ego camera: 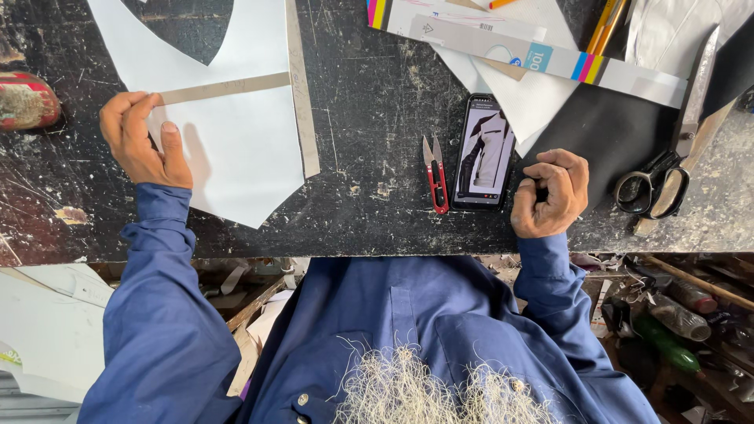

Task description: The person arranges white paper pattern pieces on a worktable, uses a pencil and ruler to mark lines, cuts a strip of paper with scissors, and places the strip onto a pattern piece. The person also references a smartphone image while working.

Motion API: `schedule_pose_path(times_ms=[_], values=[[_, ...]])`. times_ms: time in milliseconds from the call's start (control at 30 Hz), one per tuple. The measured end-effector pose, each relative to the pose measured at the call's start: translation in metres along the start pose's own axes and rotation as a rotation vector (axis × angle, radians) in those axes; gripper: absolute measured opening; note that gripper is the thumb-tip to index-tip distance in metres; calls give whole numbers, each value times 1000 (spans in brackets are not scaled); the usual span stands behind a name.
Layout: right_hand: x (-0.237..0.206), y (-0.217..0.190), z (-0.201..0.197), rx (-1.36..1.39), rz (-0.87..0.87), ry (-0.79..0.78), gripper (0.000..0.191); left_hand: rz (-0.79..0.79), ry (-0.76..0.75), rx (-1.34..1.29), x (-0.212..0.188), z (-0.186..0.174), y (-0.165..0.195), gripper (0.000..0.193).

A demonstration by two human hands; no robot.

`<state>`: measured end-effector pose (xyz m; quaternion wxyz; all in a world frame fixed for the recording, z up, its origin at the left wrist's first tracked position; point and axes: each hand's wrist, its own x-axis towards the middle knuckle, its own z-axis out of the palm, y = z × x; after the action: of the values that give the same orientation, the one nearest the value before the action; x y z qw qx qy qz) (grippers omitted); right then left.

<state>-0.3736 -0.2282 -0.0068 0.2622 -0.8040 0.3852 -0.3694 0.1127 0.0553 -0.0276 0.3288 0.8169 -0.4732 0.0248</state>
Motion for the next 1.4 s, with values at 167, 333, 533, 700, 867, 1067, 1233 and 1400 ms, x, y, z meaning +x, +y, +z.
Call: schedule_pose_path(times_ms=[167, 333, 533, 700, 867, 1067, 1233, 1400], values=[[-1, -1, -1, -14, 11, -13, 19, -5, 1, 10, 1, -1, 4, 51], [-3, -1, -3, -10, 18, -25, 17, -16, 12, 2, 3, -3, 8, 49], [-13, 10, 1, -61, -14, -31, 13, -31, 67, 107, 12, -6, 8, 45], [-24, 31, 5, -42, -40, -30, 21, -38, 60, 83, 15, -13, 13, 50], [-28, 36, 8, -62, -68, -37, 24, -27, 44, 100, 14, -18, 14, 51], [-23, 6, 6, -132, -89, -52, 18, -47, 42, 77, 12, -15, 11, 49], [-9, -16, 2, -200, -149, -61, 12, -24, 44, 56, 7, -11, 10, 47], [2, -20, 3, -129, -130, -25, 17, -3, 22, 64, 1, -8, 7, 45]])
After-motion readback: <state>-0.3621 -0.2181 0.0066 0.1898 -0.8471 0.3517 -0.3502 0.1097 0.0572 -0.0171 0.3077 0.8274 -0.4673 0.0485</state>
